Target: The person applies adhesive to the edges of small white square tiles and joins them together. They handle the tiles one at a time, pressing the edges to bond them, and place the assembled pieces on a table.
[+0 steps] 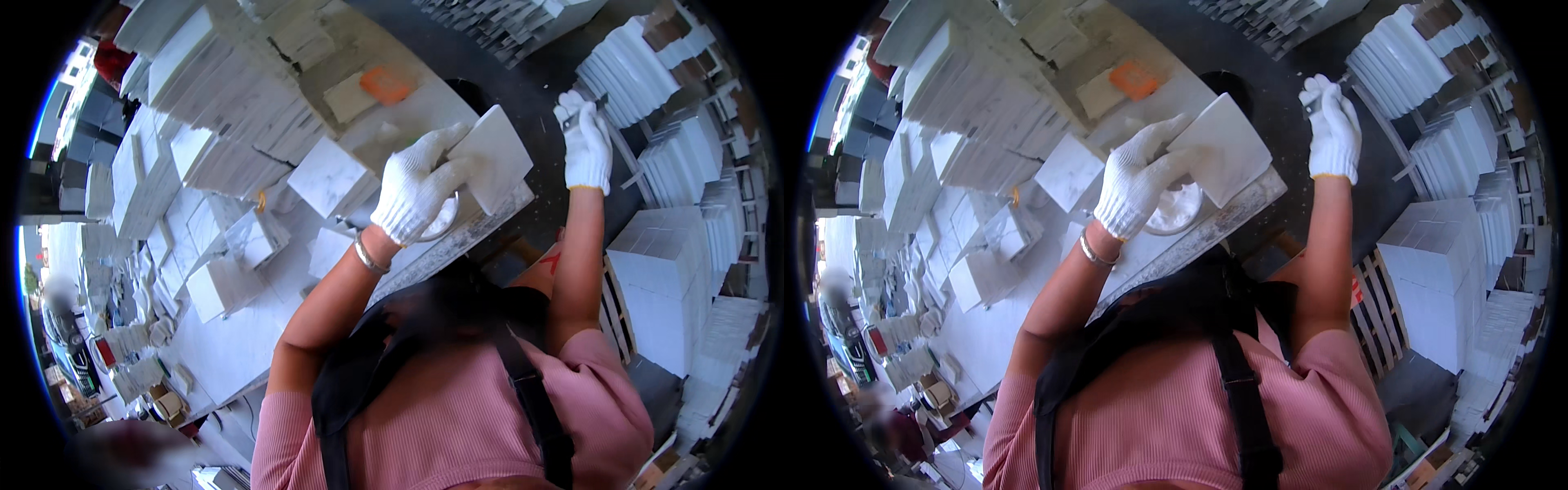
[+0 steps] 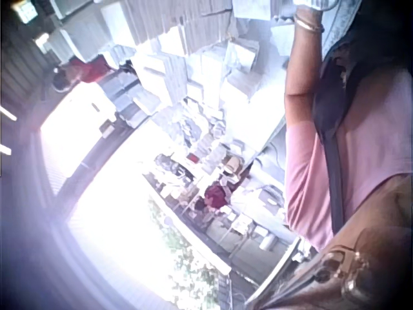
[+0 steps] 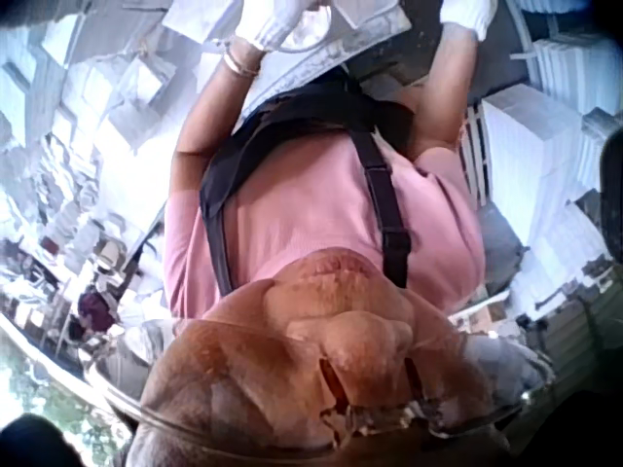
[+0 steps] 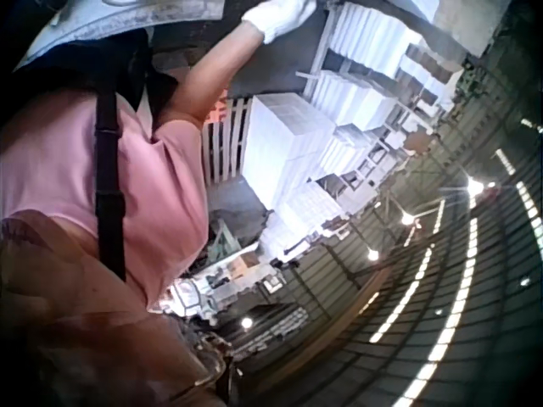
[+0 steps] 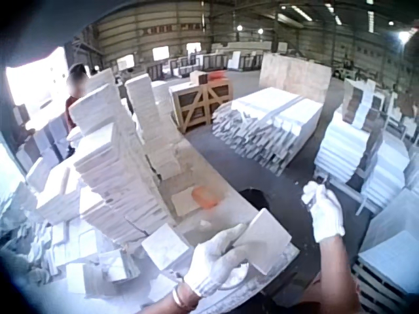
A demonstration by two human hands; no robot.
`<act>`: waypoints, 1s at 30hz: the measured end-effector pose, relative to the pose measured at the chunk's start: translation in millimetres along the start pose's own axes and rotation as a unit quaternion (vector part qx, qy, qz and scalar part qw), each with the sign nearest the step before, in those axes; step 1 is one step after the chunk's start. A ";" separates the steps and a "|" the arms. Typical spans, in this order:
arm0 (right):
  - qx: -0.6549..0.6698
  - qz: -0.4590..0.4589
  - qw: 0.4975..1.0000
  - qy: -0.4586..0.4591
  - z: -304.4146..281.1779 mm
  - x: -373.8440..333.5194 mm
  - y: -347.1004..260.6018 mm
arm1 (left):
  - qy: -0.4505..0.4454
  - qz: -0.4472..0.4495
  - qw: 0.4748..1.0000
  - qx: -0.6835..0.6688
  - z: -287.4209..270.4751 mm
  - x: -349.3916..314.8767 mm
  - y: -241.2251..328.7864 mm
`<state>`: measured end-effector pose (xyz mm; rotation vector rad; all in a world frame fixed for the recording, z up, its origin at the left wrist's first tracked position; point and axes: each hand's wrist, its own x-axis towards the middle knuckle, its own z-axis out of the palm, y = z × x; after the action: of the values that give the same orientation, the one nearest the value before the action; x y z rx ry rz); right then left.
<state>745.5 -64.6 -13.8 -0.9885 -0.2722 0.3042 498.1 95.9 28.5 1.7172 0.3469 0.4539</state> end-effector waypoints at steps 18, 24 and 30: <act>-0.118 0.233 0.935 -0.239 62.5 -87.3 10.9 | 0.151 -0.137 0.896 -0.395 -25.0 -77.9 -36.7; -0.158 0.268 0.911 -0.270 102.2 -123.0 16.6 | 0.237 -0.121 0.814 -0.516 -33.0 -100.7 -46.3; -0.263 0.245 0.867 -0.345 111.9 -137.3 25.7 | 0.266 -0.104 0.821 -0.494 -46.7 -123.7 -44.3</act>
<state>575.1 -15.9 10.9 -1.4649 -0.7880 1.1040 368.0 86.7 -20.9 0.5026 0.5644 0.7787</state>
